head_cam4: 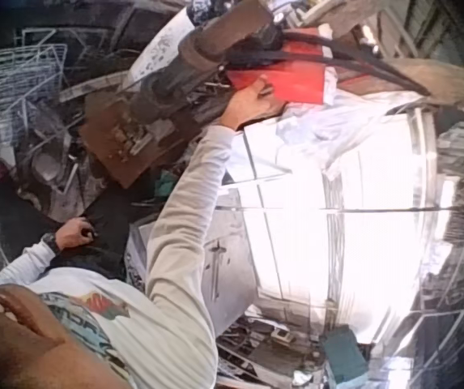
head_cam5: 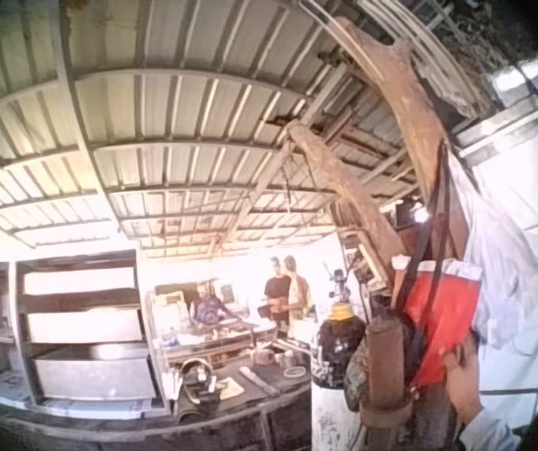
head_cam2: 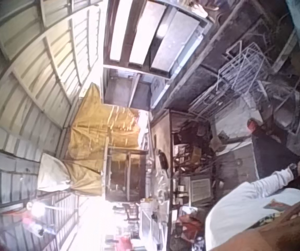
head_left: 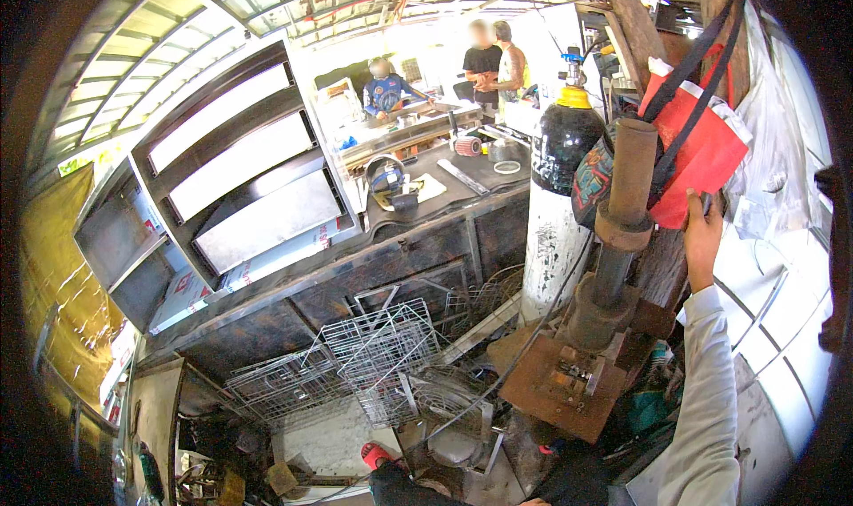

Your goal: The person operates a manual punch press in a workshop, repeatedly placing small metal pieces under the die and pulling the lever to punch holes. The person handles the metal pieces one at a time and cycles the press throughout the clip.

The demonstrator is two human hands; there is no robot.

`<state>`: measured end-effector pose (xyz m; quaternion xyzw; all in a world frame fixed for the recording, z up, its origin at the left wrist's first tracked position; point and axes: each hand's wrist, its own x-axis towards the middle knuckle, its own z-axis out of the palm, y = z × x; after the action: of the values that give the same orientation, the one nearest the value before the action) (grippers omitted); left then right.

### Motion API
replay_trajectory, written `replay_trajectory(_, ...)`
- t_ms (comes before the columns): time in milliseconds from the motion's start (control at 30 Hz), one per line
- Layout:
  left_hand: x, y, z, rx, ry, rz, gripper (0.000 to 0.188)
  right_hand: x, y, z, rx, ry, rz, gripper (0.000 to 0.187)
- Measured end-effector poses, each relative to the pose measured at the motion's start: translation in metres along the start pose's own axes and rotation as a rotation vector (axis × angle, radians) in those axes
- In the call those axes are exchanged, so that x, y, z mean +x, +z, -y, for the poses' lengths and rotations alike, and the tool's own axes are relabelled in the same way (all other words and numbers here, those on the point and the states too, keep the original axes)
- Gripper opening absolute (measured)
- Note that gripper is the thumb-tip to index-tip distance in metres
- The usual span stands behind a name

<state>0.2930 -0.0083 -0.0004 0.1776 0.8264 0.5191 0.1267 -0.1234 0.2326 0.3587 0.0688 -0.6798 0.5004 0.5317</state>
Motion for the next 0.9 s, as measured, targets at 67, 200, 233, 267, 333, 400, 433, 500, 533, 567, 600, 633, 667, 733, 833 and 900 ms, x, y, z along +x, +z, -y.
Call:
replay_trajectory(67, 0.000, 0.001, -0.003, 0.007, -0.022, -0.025, 0.022, 0.001, 0.001, -0.002, 0.014, 0.005, 0.001, 0.040)
replay_trajectory(200, 0.002, -0.001, -0.014, 0.027, -0.036, -0.070, 0.020, 0.002, -0.004, 0.005, 0.009, 0.007, -0.015, 0.031)
replay_trajectory(233, 0.002, 0.001, -0.014, 0.044, -0.026, -0.098, 0.019, 0.002, -0.005, 0.005, 0.013, 0.084, 0.016, 0.028)
replay_trajectory(267, 0.002, 0.001, -0.012, 0.051, -0.034, -0.077, 0.019, 0.001, -0.005, 0.007, 0.031, 0.125, 0.025, 0.027)
replay_trajectory(333, 0.003, 0.002, -0.011, 0.057, -0.049, -0.034, 0.018, -0.004, 0.000, 0.012, 0.076, 0.174, 0.023, 0.025)
replay_trajectory(400, 0.007, 0.001, -0.014, 0.074, -0.080, -0.018, 0.019, -0.002, 0.000, 0.011, 0.079, 0.141, 0.005, 0.025)
replay_trajectory(433, 0.009, 0.000, -0.015, 0.083, -0.095, -0.009, 0.019, 0.000, -0.002, 0.004, 0.051, 0.111, -0.002, 0.026)
replay_trajectory(500, 0.012, -0.001, -0.014, 0.084, -0.107, 0.019, 0.020, 0.000, -0.001, 0.009, 0.042, 0.079, -0.020, 0.026)
replay_trajectory(533, 0.013, -0.002, -0.013, 0.085, -0.113, 0.033, 0.021, -0.001, 0.000, 0.012, 0.057, 0.077, -0.031, 0.026)
replay_trajectory(567, 0.013, 0.000, -0.011, 0.098, -0.108, 0.037, 0.022, -0.002, -0.001, 0.013, 0.061, 0.089, -0.029, 0.026)
replay_trajectory(600, 0.014, 0.002, -0.009, 0.111, -0.104, 0.040, 0.023, -0.003, -0.001, 0.014, 0.067, 0.101, -0.029, 0.027)
replay_trajectory(633, 0.014, 0.003, -0.007, 0.124, -0.100, 0.044, 0.024, -0.002, -0.001, 0.010, 0.066, 0.128, -0.016, 0.027)
replay_trajectory(667, 0.013, 0.002, -0.009, 0.147, -0.096, 0.038, 0.026, -0.002, 0.000, 0.010, 0.069, 0.156, -0.002, 0.027)
replay_trajectory(733, 0.012, 0.000, -0.011, 0.194, -0.091, 0.026, 0.028, -0.004, 0.002, 0.010, 0.081, 0.113, -0.025, 0.028)
replay_trajectory(833, 0.022, -0.025, -0.035, -0.066, -0.237, 0.032, 0.031, -0.002, 0.000, 0.009, 0.084, 0.044, -0.042, 0.028)
replay_trajectory(900, 0.018, -0.034, -0.023, -0.218, -0.299, -0.005, 0.033, 0.000, -0.001, 0.005, 0.059, -0.003, -0.046, 0.028)
